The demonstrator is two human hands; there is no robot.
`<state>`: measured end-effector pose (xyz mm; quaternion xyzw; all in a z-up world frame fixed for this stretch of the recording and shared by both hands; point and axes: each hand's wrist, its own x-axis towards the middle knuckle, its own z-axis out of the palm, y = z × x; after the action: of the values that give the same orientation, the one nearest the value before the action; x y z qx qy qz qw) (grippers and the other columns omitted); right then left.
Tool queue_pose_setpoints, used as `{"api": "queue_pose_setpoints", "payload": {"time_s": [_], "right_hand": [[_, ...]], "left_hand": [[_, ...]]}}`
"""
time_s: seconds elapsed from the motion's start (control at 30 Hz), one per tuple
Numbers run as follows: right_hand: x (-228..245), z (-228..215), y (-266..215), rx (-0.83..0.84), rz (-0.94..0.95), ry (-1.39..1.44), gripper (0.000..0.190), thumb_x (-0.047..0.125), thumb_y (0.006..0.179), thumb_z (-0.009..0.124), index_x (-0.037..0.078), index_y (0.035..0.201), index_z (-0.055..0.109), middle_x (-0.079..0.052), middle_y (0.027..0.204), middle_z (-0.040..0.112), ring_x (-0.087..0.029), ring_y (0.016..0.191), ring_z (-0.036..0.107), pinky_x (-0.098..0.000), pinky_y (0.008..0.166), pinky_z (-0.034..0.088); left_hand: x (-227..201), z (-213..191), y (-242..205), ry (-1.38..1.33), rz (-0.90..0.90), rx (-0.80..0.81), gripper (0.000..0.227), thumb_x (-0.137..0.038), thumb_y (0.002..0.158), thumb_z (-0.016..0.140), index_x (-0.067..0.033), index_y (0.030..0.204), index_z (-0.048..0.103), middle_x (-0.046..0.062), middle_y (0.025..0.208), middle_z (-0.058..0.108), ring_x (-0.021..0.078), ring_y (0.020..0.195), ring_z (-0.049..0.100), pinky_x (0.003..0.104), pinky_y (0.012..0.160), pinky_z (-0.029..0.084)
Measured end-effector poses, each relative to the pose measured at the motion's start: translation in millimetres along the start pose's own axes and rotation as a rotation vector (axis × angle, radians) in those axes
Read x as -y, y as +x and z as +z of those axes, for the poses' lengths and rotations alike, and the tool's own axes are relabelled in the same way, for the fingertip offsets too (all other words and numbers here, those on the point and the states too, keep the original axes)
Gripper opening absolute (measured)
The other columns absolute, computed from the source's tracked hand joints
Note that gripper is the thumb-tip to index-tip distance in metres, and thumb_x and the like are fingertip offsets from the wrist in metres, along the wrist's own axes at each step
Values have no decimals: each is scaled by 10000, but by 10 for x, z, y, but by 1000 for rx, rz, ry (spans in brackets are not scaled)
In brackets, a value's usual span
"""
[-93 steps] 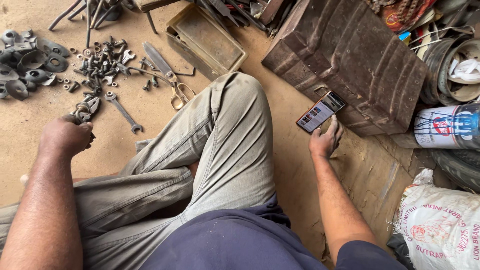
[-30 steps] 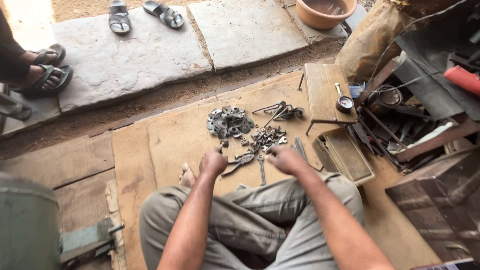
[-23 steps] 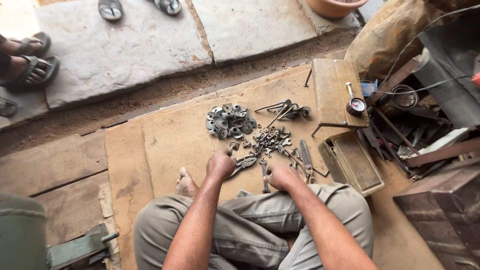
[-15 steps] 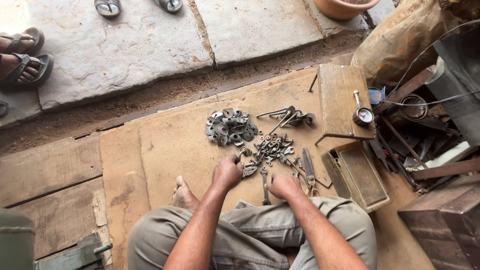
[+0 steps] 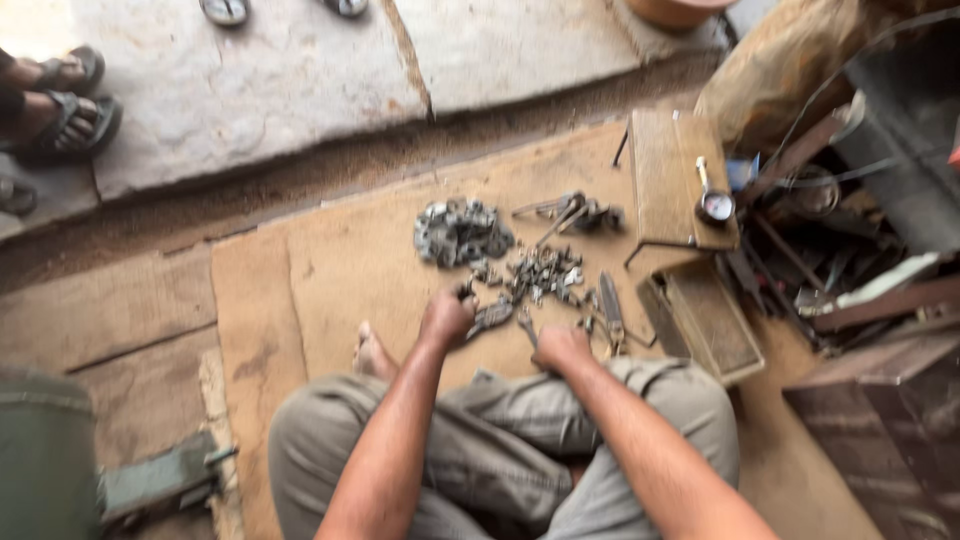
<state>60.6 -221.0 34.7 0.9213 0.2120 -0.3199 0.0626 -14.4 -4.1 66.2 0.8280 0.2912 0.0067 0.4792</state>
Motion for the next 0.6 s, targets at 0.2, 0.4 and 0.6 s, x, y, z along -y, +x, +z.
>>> {"api": "queue_pose_setpoints", "payload": {"time_s": [0.2,0.4,0.6], "right_hand": [[-28,32,-72,-143,36,83,363,152,865,618,40,1200,703,-197,1195,727,-355,1124,696,-445,952,564],[85,-323,-407,-85,161,307,570,119,935,598,51,1468,410,-144,1161,689,-262,1003,685,-429,925,570],[-5,-337,-357,-152,252,588,295,149,905,629,18,1169,647,-152,1028,716,-229,869,685,-399,813,543]], "left_hand": [[193,17,-58,63,-25,76,289,-247,904,748,-75,1137,746,167,1078,766,287,1007,737,411,904,558],[169,-38,-143,124,-91,127,244,-238,914,736,-90,1106,763,132,1031,775,249,973,740,408,886,558],[137,-52,-221,135,-79,146,231,-236,911,745,-102,1097,774,133,995,772,241,946,734,401,870,555]]}}
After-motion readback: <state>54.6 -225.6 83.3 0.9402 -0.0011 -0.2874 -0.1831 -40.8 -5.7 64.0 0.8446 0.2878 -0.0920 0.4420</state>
